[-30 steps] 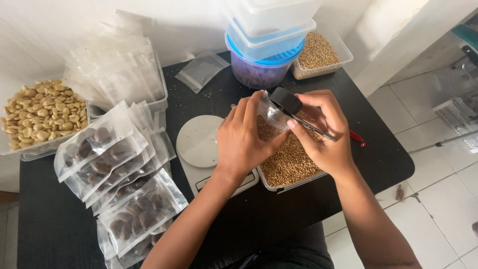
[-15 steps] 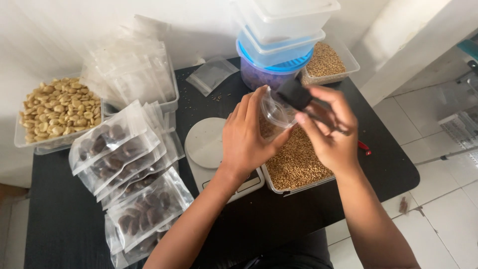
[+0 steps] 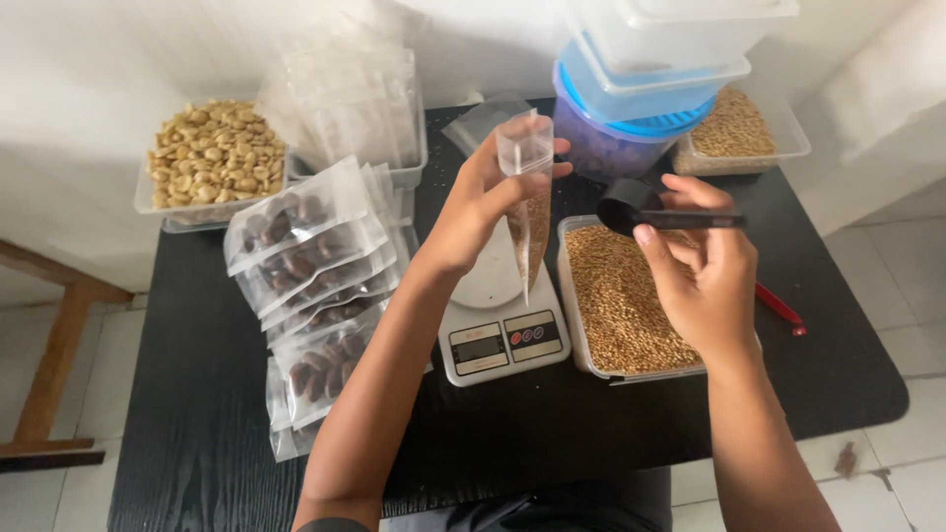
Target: Weighing and bagging seeds into small plastic pouches using a scoop and a digital scale.
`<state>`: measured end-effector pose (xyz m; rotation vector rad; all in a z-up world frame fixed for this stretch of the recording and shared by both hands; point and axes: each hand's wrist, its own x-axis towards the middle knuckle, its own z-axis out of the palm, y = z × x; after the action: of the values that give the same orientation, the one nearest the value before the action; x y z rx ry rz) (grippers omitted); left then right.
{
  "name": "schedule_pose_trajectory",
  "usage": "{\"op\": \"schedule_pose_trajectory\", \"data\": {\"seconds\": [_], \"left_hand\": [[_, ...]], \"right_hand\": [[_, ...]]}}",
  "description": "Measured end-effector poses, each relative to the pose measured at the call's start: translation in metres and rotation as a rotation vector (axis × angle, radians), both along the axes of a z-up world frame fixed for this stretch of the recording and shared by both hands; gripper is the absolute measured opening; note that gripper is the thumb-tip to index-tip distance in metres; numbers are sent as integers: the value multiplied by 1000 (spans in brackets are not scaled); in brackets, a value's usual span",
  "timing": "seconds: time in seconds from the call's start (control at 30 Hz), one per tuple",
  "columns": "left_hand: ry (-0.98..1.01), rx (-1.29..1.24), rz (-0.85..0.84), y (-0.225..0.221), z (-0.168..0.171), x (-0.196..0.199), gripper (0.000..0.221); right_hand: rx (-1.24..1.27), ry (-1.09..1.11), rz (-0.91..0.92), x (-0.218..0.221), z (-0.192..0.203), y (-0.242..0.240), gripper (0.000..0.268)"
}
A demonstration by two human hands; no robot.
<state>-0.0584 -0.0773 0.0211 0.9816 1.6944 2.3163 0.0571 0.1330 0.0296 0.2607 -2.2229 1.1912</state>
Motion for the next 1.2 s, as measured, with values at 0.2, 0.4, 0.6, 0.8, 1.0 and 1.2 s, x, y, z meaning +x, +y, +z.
{"op": "schedule_pose_trajectory", "data": {"seconds": [0.2, 0.4, 0.6, 0.8, 1.0, 1.2], "left_hand": [[155, -565, 154, -24, 28, 8, 92], [319, -952, 315, -19, 19, 7, 88], [363, -1093, 526, 1, -27, -6, 95], [364, -1280, 783, 24, -67, -9, 90], [357, -1490, 855, 35, -86, -15, 110], [354, -1562, 865, 34, -85, -19, 121]], "right_hand": [[459, -264, -172, -1, 9, 10, 23], [917, -318, -369, -5, 6, 21, 31], [848, -132, -149, -12, 38, -12, 27], [922, -200, 19, -24, 41, -29, 35], [985, -356, 149, -31, 29, -25, 43], [1016, -310, 149, -34, 37, -26, 41]]}}
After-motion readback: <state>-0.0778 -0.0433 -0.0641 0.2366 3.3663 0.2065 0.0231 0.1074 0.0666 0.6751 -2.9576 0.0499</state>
